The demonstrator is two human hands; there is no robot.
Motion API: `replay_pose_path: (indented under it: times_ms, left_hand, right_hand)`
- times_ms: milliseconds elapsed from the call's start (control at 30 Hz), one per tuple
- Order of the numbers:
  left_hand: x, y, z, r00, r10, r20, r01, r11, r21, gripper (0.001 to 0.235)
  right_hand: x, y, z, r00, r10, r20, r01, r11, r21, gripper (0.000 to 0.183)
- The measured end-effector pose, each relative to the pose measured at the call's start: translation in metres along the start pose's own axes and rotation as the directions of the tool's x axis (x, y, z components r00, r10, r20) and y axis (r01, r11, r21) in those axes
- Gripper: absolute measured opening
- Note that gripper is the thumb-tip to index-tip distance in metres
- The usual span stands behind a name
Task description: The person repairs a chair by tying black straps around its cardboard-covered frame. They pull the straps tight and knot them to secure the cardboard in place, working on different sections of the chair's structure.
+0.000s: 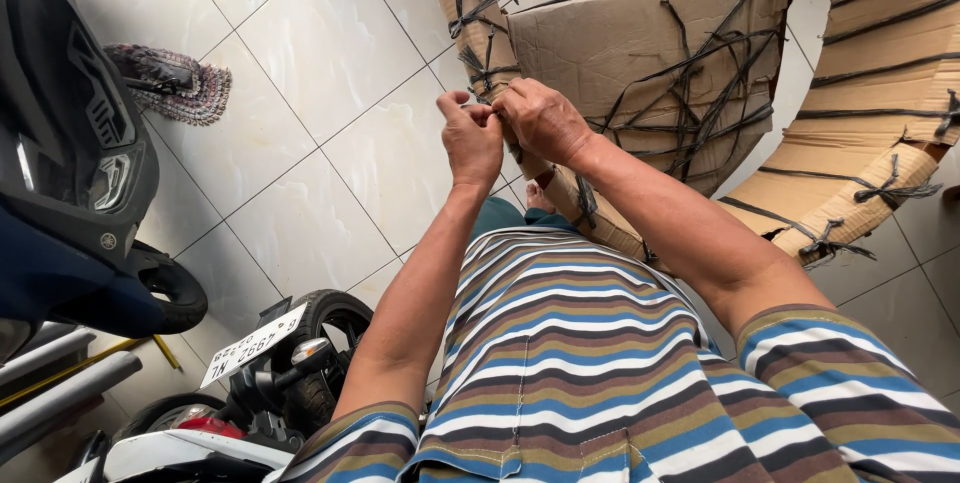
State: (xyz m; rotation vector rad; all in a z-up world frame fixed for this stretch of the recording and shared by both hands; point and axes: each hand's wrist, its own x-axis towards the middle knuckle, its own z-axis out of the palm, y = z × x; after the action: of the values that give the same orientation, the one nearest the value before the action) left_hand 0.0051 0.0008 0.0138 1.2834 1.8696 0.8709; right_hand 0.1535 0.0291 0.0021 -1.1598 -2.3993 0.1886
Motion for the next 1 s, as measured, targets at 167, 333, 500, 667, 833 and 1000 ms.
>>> replay_pose_path:
  times_ms: [167,333,500,667,833,1000]
  left_hand:
    - [-0.006,0.011,-0.008,0.98,0.181,0.087,-0.192,0.972,0.137,0.046]
    - [0.0,-0.003,-0.013,0.951,0.264,0.16,-0.281,0.955,0.094,0.044]
    - [0.007,-0.014,-0.015,0.938,0.338,0.075,-0.342,0.938,0.06,0.024]
    - [-0.001,-0.016,-0.014,0.901,0.434,0.008,-0.428,0.884,0.187,0.015]
    - [-0.01,-0.01,-0.012,0.859,0.512,-0.027,-0.495,0.842,0.213,0.013]
    - [-0.013,-0.013,-0.008,0.838,0.544,-0.049,-0.512,0.814,0.274,0.017]
  right_hand:
    - [0.006,-0.001,-0.012,0.999,-0.006,0.04,0.006,1.0,0.005,0.006]
    - [0.03,0.003,-0.041,0.753,0.281,0.596,-0.554,0.759,0.341,0.016]
    - [0.029,0.022,-0.024,0.714,0.262,0.649,-0.626,0.654,0.425,0.017]
    - [0.027,0.019,-0.023,0.677,0.31,0.668,-0.698,0.556,0.45,0.017]
    - [0.024,0.019,-0.017,0.689,0.334,0.644,-0.706,0.511,0.491,0.017]
    - [0.023,0.017,-0.02,0.678,0.354,0.644,-0.725,0.461,0.511,0.015]
